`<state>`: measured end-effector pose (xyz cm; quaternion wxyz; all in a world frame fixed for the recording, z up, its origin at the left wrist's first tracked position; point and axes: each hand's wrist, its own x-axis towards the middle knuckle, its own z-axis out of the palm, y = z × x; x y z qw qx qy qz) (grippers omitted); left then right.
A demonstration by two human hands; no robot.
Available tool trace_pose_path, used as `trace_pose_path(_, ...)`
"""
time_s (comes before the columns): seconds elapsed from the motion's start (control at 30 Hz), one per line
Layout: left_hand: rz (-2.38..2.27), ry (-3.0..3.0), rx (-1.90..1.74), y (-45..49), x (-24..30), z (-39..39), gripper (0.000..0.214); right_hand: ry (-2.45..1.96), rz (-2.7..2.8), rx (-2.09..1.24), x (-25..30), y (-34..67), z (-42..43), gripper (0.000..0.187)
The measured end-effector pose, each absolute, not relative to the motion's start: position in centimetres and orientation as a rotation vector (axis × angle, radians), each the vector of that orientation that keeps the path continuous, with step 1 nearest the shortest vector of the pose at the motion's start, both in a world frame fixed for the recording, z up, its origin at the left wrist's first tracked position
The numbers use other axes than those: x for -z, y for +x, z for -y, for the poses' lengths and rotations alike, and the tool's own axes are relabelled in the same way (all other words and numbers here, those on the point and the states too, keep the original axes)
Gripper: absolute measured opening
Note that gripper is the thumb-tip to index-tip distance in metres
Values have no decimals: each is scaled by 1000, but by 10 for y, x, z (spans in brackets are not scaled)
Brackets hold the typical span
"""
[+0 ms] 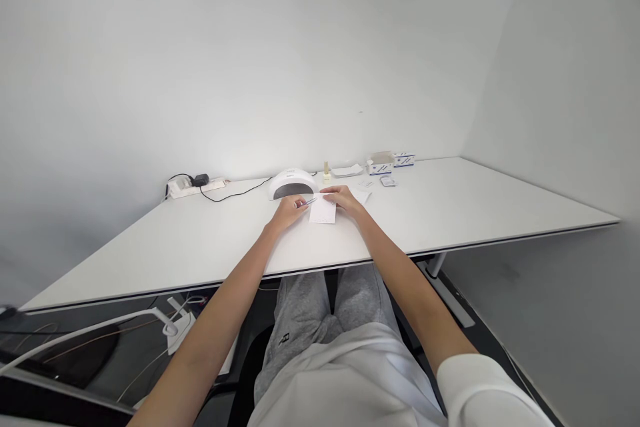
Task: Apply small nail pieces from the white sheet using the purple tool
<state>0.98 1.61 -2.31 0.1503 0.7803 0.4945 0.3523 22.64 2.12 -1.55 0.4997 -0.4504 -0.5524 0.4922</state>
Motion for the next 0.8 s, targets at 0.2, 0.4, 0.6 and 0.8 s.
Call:
trace_pose_path(0.2, -1418, 2237, -1015, 10, 24, -17, 13, -1096, 1341, -1186, 16, 227, -21, 25)
trace_pose_path(0.4, -1405, 2245, -1012, 10, 25, -19, 15, -1117, 1332, -1182, 14, 225, -18, 24)
trace_pose_path(0.6, -1400, 2254, -1012, 10, 25, -18, 16, -1123, 1324, -1186, 11, 224, -15, 23)
trace_pose_path(0.8, -1384, 2257, -1024, 10, 24, -18, 15, -1130, 1343, -1170, 11, 225, -15, 23)
